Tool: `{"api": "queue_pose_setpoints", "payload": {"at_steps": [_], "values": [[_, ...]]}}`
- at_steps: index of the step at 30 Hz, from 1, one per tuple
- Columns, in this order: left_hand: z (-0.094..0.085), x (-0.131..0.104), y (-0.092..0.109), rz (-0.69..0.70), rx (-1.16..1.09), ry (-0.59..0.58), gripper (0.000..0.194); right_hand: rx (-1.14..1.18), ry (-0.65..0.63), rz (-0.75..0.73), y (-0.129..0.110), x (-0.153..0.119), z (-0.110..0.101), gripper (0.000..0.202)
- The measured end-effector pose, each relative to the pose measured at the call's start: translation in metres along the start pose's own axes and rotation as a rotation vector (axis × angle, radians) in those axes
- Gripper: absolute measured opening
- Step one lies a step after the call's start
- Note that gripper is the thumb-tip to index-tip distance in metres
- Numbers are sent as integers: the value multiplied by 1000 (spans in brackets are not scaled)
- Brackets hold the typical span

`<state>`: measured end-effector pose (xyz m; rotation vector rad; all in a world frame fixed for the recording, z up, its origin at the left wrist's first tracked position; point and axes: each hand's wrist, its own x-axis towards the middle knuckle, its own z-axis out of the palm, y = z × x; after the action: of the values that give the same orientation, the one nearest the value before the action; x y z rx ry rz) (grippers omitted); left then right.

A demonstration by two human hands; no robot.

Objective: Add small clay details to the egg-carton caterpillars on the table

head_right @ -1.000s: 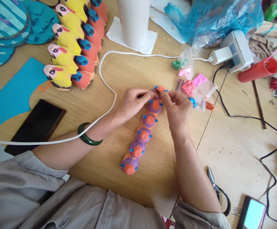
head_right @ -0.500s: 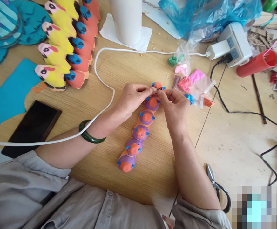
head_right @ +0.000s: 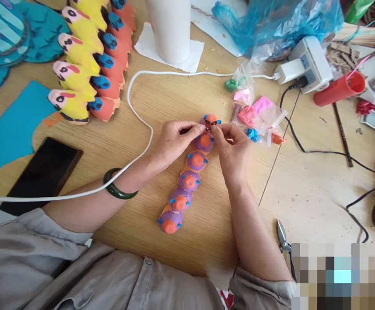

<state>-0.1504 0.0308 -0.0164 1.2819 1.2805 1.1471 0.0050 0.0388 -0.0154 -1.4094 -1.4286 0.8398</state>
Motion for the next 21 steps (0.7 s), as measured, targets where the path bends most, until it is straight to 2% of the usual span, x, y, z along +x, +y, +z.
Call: {"api": "queue_pose_setpoints", "payload": {"at_steps": [5,13,21], "values": [[1,0,-2,11,-21,-8,26,-44,30,-32,-4,-4,0,16],[1,2,-2,7,-36,-29,17,-64,2,-37,-8,-4,1,17],[1,4,-5,12,14,38,15,-122,39,-46,-6,-3,2,12]]}}
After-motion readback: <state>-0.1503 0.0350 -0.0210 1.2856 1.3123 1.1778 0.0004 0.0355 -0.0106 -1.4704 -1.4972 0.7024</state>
